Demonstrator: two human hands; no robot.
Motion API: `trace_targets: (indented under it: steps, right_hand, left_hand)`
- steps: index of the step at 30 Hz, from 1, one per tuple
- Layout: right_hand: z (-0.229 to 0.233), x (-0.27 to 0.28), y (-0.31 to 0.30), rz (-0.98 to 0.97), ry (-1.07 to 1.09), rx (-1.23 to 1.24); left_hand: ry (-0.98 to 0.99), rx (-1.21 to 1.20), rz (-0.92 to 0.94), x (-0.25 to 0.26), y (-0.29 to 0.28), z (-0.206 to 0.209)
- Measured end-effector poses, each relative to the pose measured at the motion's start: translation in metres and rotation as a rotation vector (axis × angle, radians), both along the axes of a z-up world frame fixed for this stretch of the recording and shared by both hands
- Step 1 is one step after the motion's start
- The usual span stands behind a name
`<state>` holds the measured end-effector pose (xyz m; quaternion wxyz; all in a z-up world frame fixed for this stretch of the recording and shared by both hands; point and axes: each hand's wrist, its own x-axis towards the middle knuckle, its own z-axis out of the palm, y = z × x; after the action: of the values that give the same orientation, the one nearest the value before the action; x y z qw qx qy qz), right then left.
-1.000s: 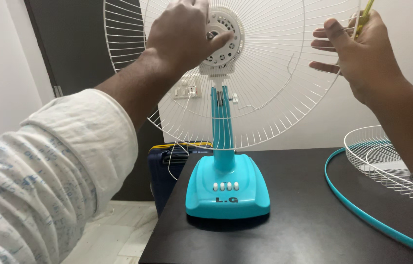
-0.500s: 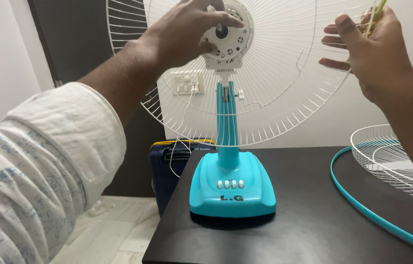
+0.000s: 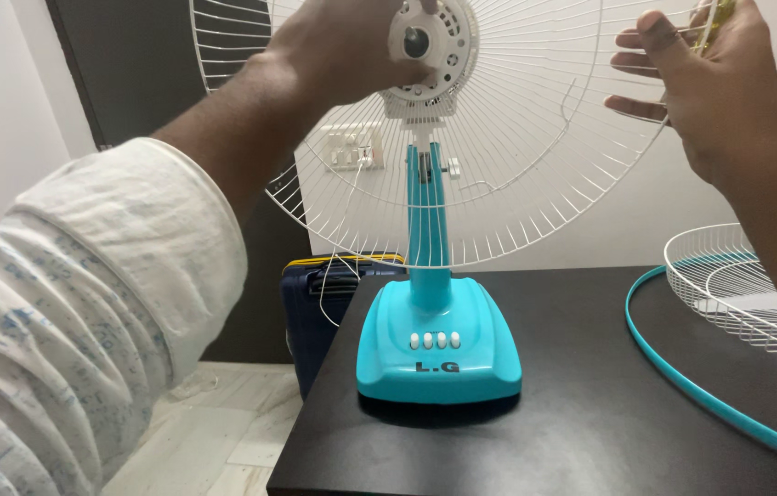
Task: The person disassembles a teal LG table fan on a dark table. They remove the front grille, fan blades, and rear grille, then detach the motor head from the stand and unscrew the base.
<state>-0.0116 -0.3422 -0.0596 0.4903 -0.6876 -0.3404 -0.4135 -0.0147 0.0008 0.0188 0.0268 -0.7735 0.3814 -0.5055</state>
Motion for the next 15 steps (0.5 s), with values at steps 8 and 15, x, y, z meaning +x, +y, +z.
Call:
trace_targets:
  steps: [8,15]
  right_hand:
    - [-0.001,-0.010,0.003,0.007,-0.011,0.005]
    - [0.001,-0.014,0.001,0.002,0.017,0.022]
  left_hand:
    - [-0.079,-0.041,0.123,0.020,-0.006,-0.005]
    - [0.049,-0.136,0.341,0.013,-0.008,-0.006]
